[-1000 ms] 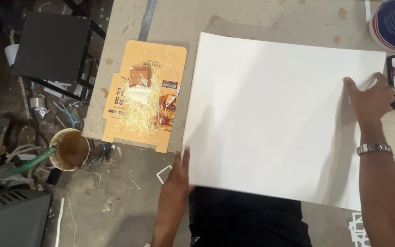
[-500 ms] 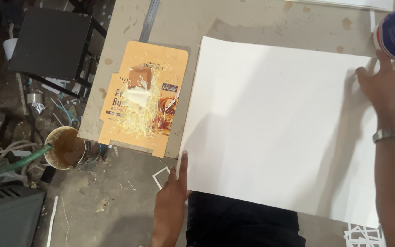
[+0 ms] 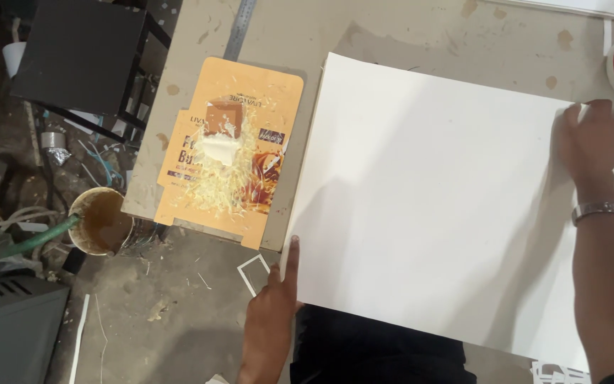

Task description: Applying glue to labels and attaching them to a surface as part of packaging or display assembly.

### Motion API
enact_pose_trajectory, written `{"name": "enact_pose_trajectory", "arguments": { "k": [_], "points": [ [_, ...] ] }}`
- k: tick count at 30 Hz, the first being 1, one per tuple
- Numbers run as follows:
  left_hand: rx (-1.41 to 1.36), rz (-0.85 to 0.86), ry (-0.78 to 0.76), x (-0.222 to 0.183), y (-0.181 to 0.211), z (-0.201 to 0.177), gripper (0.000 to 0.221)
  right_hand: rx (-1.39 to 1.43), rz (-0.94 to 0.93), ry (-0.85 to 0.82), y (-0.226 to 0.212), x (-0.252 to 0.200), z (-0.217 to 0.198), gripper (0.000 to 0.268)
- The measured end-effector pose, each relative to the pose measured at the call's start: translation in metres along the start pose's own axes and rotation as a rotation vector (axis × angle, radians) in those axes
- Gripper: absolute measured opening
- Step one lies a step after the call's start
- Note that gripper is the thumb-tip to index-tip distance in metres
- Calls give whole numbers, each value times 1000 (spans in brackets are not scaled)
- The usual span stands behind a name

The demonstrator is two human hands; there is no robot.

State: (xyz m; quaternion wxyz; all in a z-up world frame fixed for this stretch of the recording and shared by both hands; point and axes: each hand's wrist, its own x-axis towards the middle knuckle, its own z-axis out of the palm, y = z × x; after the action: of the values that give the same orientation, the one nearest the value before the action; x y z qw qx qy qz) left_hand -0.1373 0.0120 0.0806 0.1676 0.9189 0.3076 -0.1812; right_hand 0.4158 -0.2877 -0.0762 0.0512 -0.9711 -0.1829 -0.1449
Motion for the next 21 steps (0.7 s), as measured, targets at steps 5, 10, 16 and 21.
{"name": "enact_pose_trajectory", "arguments": {
  "k": [5, 10, 16, 21],
  "points": [
    [153, -12, -63, 3, -7, 30, 101, 36, -88, 64, 3, 5, 6, 37],
    [-219, 3, 71, -4, -9, 21, 109, -15, -9, 25, 7, 5, 6, 33],
    [-56, 72, 273, 2, -4, 45, 106, -44, -65, 106, 11, 9, 19, 32],
    [-31, -46, 29, 8, -5, 51, 106, -41, -61, 58, 16, 13, 23, 34]
  ]
}}
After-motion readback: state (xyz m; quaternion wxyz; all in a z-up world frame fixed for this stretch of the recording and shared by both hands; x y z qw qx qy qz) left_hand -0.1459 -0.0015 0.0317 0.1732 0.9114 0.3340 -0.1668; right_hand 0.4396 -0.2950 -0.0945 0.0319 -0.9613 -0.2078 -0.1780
